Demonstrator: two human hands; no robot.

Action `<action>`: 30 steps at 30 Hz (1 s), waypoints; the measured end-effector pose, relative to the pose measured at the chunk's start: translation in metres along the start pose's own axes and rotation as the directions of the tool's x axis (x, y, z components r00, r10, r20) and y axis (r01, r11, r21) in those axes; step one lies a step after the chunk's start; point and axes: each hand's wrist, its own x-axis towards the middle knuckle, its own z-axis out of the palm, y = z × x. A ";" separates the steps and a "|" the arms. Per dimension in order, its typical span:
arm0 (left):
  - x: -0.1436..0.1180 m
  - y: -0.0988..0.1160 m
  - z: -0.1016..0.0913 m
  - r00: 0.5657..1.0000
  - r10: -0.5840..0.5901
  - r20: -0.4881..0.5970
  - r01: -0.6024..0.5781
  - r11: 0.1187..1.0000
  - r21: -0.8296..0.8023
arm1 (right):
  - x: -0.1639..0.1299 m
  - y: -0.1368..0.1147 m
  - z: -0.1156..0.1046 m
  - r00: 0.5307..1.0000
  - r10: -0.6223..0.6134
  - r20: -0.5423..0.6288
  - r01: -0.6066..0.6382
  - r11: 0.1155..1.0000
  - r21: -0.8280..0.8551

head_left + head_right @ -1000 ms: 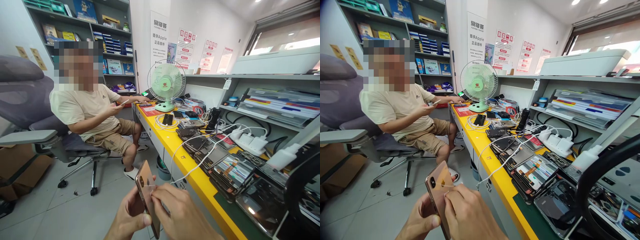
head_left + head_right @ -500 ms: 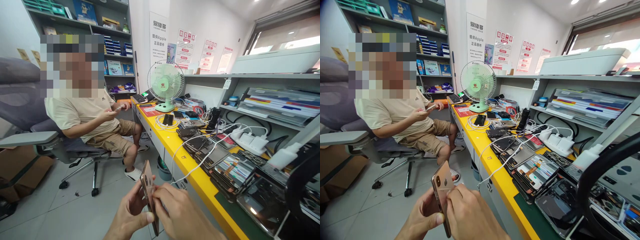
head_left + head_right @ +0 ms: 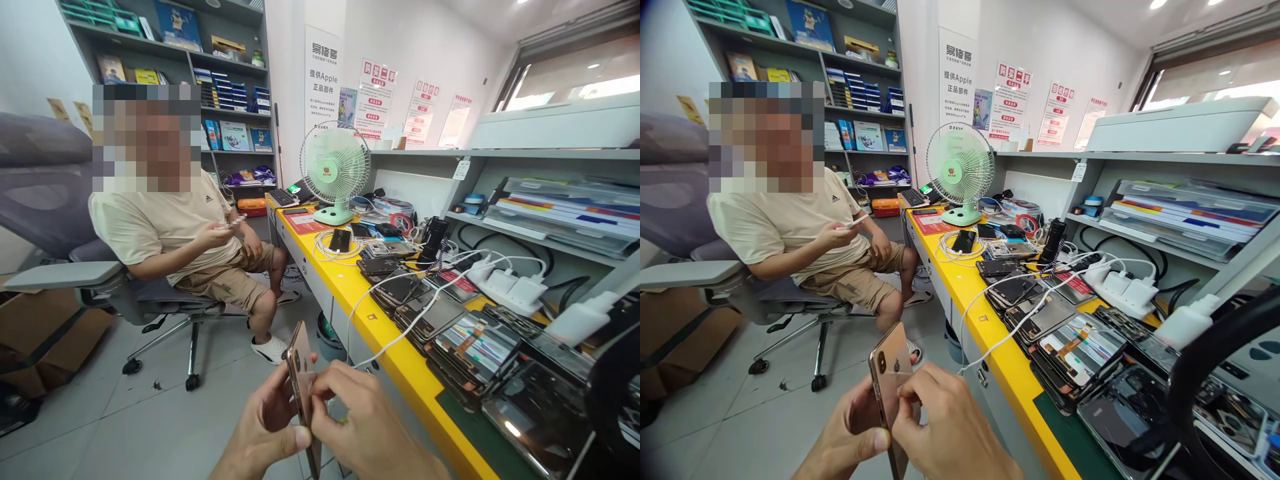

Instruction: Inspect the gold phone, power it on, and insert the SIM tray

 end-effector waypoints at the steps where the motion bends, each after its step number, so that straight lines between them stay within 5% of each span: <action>1: 0.000 0.000 0.001 1.000 0.001 0.000 -0.001 1.000 -0.004 | 0.001 0.000 0.000 1.000 0.016 -0.004 -0.016 1.000 0.012; 8: 0.001 -0.002 0.000 1.000 0.009 -0.022 -0.010 0.999 -0.053 | 0.011 -0.006 -0.004 0.983 0.182 0.040 -0.185 0.976 0.115; 13: 0.002 -0.006 -0.004 0.999 -0.026 -0.027 0.023 0.993 -0.117 | 0.016 -0.001 -0.006 0.922 0.364 0.130 -0.386 0.883 0.266; 22: 0.003 -0.013 -0.009 0.991 -0.073 -0.116 0.041 0.965 -0.259 | 0.024 0.028 0.006 0.841 0.479 0.251 -0.541 0.732 0.415; 26: 0.005 -0.021 -0.018 0.975 -0.083 -0.207 0.010 0.944 -0.330 | 0.037 0.032 0.006 0.843 0.512 0.166 -0.538 0.785 0.307; 30: 0.010 -0.032 -0.034 0.952 -0.077 -0.297 -0.039 0.930 -0.367 | 0.090 0.038 -0.007 0.880 0.472 -0.057 -0.475 0.879 -0.048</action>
